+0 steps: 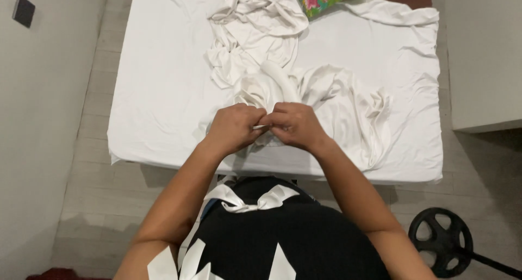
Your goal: The person is folding a white bed sheet on a bed. They repeatedly unfold and refold the sheet, smoothing it out and aligning the edges. The person uses both hands to manipulate the sheet, ensuring it is neatly folded.
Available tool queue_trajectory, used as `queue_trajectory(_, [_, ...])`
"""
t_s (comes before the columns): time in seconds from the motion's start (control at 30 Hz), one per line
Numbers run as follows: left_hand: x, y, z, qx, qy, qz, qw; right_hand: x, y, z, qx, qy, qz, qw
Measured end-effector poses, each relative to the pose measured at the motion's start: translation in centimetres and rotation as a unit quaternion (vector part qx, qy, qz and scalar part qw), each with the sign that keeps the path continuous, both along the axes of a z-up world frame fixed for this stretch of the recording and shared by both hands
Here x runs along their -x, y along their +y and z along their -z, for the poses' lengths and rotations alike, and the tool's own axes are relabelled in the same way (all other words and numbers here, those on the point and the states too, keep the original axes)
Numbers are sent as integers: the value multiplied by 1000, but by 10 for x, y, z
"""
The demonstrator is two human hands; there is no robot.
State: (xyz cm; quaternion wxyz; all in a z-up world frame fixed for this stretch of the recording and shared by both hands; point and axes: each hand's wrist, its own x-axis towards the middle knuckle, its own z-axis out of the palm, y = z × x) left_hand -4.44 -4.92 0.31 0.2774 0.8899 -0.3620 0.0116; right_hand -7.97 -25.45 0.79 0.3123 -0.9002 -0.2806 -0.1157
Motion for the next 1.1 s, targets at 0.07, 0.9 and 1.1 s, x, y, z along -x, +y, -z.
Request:
queue_trajectory(0.07, [-5,3,-13,11,-11,-3,1000,-9,-2,-2,-26,10,8,1000])
queue_trajectory(0.9, [-98,93,-22,377,-267,-270,845,-94,-167,30,-34,-184,269,945])
queue_trajectory(1.1, [1,-27,-32,135,-45,186,972,-90,-277,40,-1,8,589,808])
